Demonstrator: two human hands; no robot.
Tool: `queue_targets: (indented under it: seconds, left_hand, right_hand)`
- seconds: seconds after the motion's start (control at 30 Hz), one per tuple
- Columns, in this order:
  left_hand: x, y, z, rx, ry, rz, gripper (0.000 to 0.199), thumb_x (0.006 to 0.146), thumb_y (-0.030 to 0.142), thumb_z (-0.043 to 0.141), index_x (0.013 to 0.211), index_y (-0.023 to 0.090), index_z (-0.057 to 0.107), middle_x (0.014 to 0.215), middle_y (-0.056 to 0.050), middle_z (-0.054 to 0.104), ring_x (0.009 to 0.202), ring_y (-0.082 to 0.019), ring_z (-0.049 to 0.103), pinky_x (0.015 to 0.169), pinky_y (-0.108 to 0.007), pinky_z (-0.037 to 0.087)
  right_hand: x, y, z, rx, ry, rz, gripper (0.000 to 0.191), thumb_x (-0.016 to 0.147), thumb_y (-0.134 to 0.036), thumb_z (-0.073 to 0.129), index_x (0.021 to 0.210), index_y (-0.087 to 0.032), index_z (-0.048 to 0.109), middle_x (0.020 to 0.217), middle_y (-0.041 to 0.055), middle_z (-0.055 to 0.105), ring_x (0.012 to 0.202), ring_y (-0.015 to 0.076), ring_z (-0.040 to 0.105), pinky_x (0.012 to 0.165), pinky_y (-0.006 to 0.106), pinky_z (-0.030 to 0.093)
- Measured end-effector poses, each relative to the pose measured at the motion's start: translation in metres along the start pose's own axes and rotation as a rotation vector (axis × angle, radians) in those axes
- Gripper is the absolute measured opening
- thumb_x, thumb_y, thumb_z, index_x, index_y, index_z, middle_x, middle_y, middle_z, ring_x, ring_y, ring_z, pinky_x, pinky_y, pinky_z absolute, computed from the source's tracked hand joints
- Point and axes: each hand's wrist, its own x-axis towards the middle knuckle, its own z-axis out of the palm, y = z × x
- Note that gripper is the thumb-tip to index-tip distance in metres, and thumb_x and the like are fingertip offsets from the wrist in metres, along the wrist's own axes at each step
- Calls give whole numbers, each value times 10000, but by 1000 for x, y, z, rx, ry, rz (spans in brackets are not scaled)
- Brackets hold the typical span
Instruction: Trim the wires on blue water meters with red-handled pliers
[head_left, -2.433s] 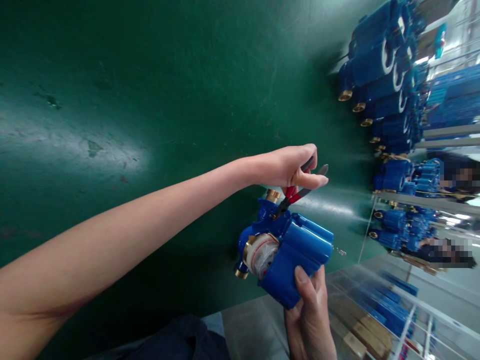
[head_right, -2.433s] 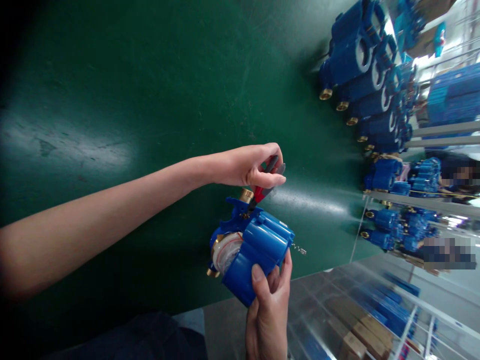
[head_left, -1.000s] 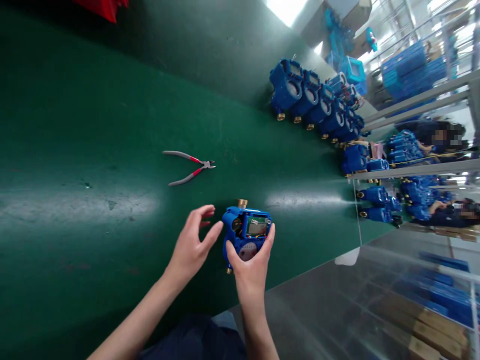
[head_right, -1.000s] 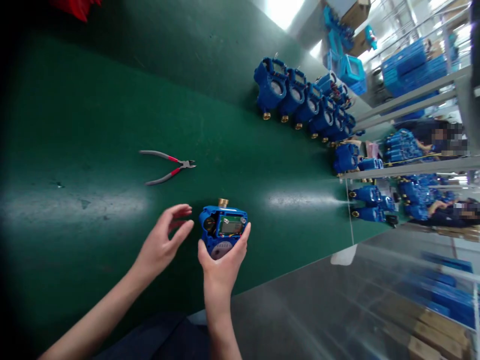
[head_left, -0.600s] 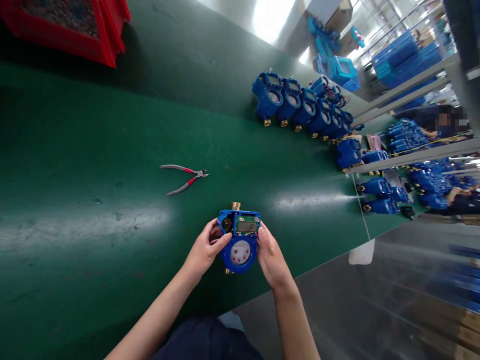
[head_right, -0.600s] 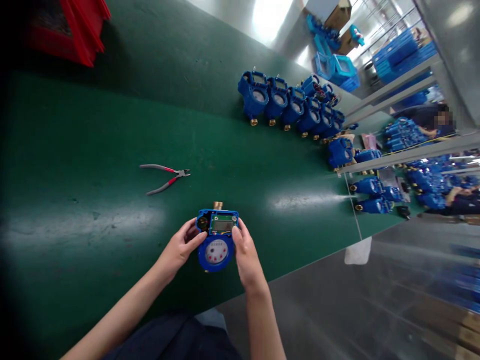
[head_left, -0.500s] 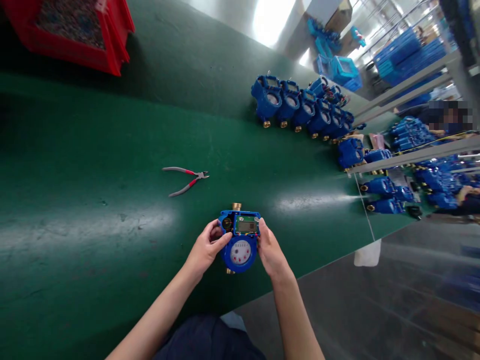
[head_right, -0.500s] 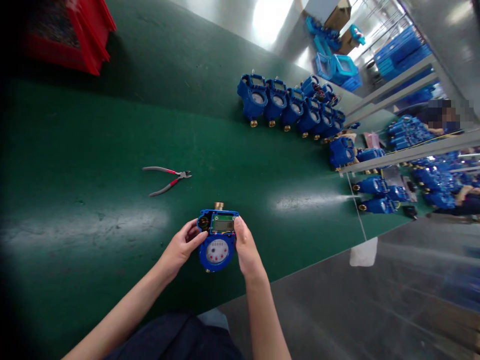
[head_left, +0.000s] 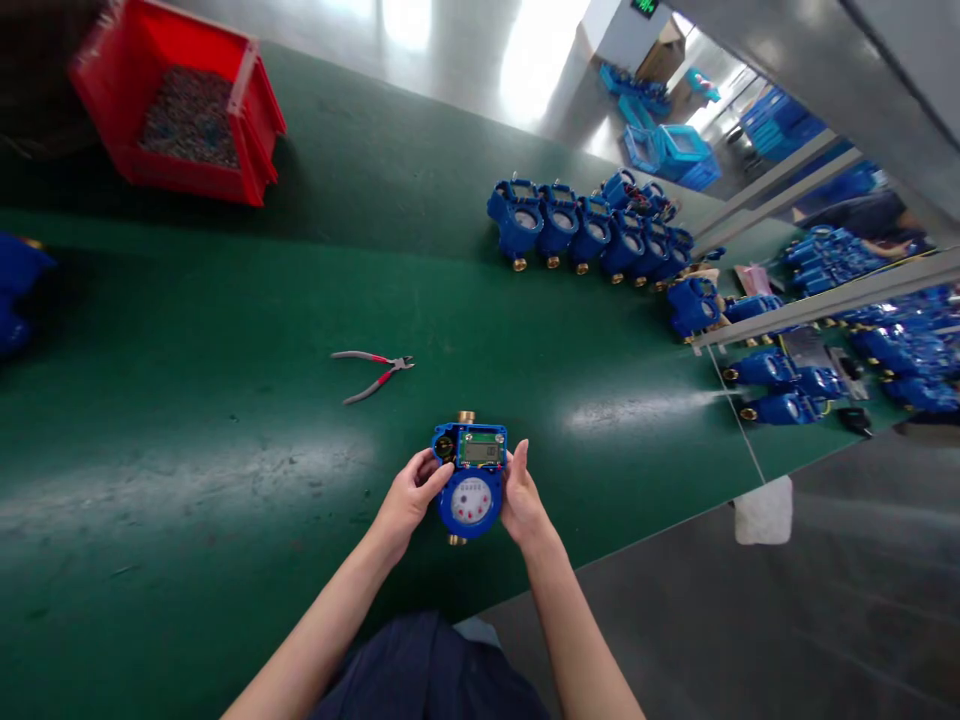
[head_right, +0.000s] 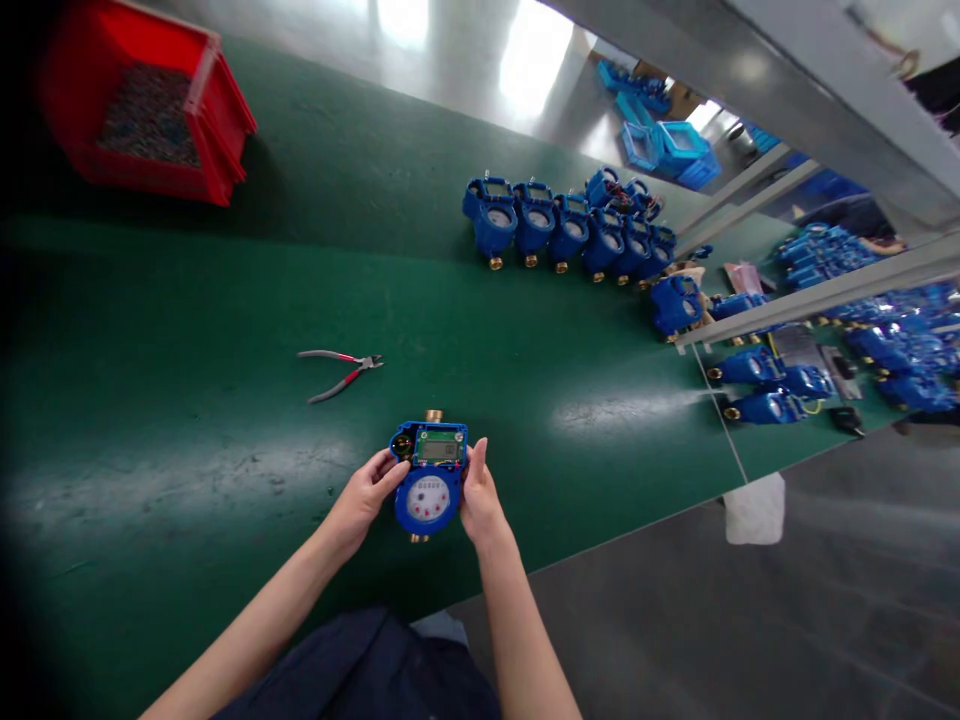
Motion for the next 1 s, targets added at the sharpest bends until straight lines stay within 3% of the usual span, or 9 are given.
queue_targets:
  seconds: [0.1,0.23,0.43,0.57,0.67,0.83,1.0]
  left_hand:
    - [-7,-1,4,39,9,-7,514,719,437,675,1138,158,573,1131,-97,652,1046,-244,591,894,-330,444]
    - [-14,-6,7,82,-52,-12,491,718,455,665,1096,147,604,1080,-98,671,996,-255,608,864,-346,463]
    - [-20,-7,10,70,-43,17,445,715,441,672,1045,147,623,1020,-80,683,922,-225,619,813,-312,472]
    - [-42,0,6,61,-5,21,420,710,431,684,1019,154,624,982,-66,694,890,-220,628,796,-306,480]
    - [-72,8,-3,30,36,49,448,708,386,701,1083,163,603,1045,-74,686,939,-231,624,820,-308,481]
    - [-126,23,-27,-91,154,112,500,677,371,732,1106,146,606,1037,-106,694,948,-270,636,838,-362,496]
    - [-174,29,-49,-225,250,183,592,529,440,811,1035,169,664,945,-96,724,996,-331,630,904,-438,482]
  right_hand:
    - [-7,6,-6,20,-89,-24,638,803,-683,399,1184,-193,542,1065,95,687,1048,237,612,917,417,468]
    - [-10,15,-10,51,-172,-34,526,780,-470,634,1207,-197,498,1096,98,669,1006,242,631,917,429,466]
    - [-8,21,-14,140,-146,-27,456,717,-240,730,1114,-208,508,1043,42,663,936,180,639,934,380,449]
    - [-21,26,-6,172,-171,-17,451,691,-197,742,1073,-218,503,982,16,655,875,163,638,897,356,461]
    - [-41,26,11,147,-251,-21,490,662,-179,758,1069,-240,494,977,7,646,879,172,629,861,350,471]
    - [-70,15,60,2,-420,-49,548,579,-179,803,1028,-264,500,986,-6,643,926,191,603,849,337,457]
    - [-95,12,107,-196,-583,-129,641,438,-170,850,988,-268,535,954,-20,634,954,213,567,858,320,432]
